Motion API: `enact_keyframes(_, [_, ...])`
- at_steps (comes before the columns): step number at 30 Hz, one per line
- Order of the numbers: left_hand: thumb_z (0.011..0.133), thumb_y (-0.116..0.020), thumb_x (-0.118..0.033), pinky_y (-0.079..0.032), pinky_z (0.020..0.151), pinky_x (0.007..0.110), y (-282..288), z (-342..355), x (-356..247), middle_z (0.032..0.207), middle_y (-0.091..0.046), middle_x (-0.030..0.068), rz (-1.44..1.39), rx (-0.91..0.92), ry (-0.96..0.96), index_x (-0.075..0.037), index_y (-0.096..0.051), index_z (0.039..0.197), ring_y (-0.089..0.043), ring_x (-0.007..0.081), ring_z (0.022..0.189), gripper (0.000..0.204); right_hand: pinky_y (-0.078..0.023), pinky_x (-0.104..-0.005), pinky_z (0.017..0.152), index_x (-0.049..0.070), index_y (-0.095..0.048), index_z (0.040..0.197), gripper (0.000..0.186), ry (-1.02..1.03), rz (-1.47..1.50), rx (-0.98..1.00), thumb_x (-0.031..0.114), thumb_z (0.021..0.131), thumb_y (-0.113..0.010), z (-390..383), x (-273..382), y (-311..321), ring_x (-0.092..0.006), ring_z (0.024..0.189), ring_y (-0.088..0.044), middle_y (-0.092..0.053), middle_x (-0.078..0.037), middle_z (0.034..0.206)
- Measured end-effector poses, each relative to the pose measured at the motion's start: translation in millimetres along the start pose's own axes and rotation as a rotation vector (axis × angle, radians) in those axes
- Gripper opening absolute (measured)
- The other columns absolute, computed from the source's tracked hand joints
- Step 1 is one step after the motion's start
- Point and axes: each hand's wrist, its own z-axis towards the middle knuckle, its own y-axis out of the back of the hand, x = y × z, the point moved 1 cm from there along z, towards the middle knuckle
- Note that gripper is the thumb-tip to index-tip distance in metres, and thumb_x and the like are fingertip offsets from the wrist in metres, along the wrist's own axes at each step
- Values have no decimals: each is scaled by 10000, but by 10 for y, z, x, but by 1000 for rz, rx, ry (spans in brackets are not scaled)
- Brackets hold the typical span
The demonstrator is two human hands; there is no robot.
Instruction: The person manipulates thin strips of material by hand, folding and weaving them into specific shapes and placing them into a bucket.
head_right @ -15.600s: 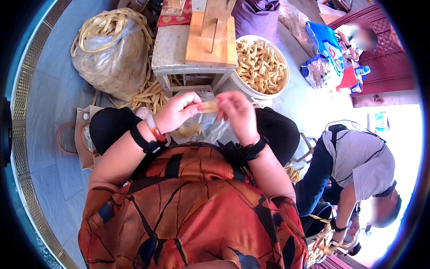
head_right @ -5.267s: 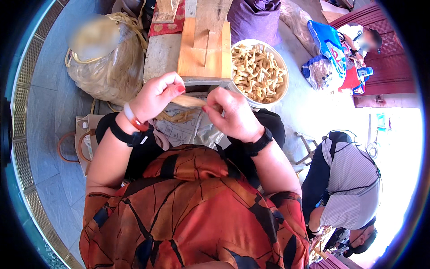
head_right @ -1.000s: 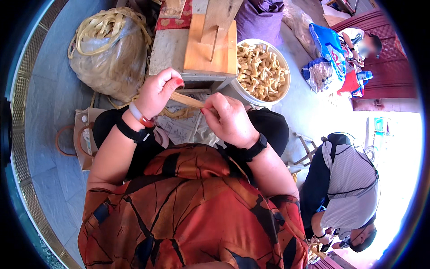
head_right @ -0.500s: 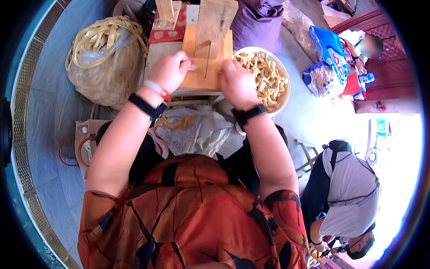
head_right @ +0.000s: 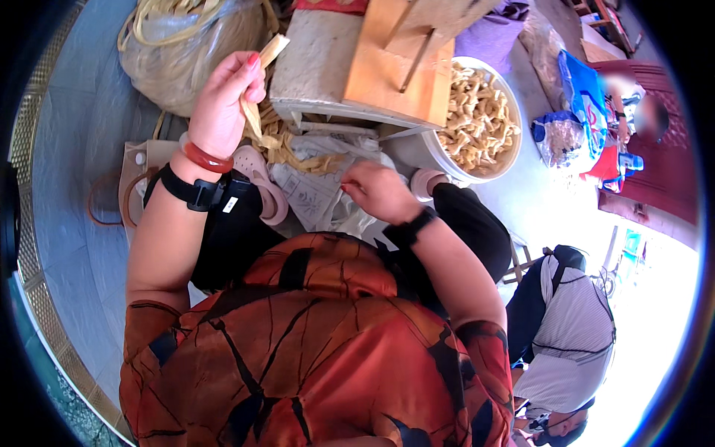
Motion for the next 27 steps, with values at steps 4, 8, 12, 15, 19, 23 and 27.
enact_keyframes(4, [985,-538,-226,-329,634,208,12,13,-71,747,-453,-30,50,-90,-1,-51,-550,941,-374,68,672,181,-499,-435,819,57,-629,1011,207,-23,-141,152,85,813,-577,184,-774,-920,-344,938,-615,-642,-134,974])
enact_keyframes(8, [995,-514,-211,-329,638,225,-31,17,-128,732,-447,-27,36,-177,-18,-41,-551,959,-375,73,669,178,-483,-462,850,60,-632,1031,247,-107,-434,366,79,820,-505,250,-1267,-1389,-341,1003,-603,-620,-146,1018])
enact_keyframes(12, [1004,-482,-214,-324,638,234,-45,32,-170,740,-445,-23,-2,-155,43,-34,-529,1012,-373,73,660,186,-461,-459,933,85,-586,1194,360,-179,-562,614,105,847,-494,555,-1410,-1577,-336,1124,-565,-558,-158,1272])
enact_keyframes(15, [1004,-479,-230,-321,638,232,-39,1,-191,749,-445,-22,-20,-164,123,-28,-513,1039,-366,69,655,208,-449,-459,955,58,-572,1193,345,-202,-445,414,98,875,-442,647,-1479,-1758,-342,1132,-563,-577,-179,1238])
enact_keyframes(19, [994,-485,-247,-319,634,230,2,1,-213,764,-455,-13,2,-100,165,-7,-502,1050,-375,61,656,248,-473,-443,910,61,-556,1212,335,-161,-288,319,121,907,-432,697,-1766,-2145,-325,1072,-583,-566,-191,1237])
enact_keyframes(23, [930,-603,-266,-364,681,232,-40,28,-270,842,-510,32,97,100,146,3,-499,1045,-437,94,710,310,-488,-441,862,57,-589,1100,266,-211,-366,438,123,874,-466,770,-1770,-2076,-341,999,-603,-599,-187,1133])
enact_keyframes(27, [818,-749,-153,-406,701,247,-139,32,-262,884,-565,70,182,389,44,-12,-535,1024,-513,129,759,329,-503,-439,815,52,-623,987,204,-228,-405,528,125,840,-501,706,-1633,-1784,-357,925,-622,-632,-183,1029])
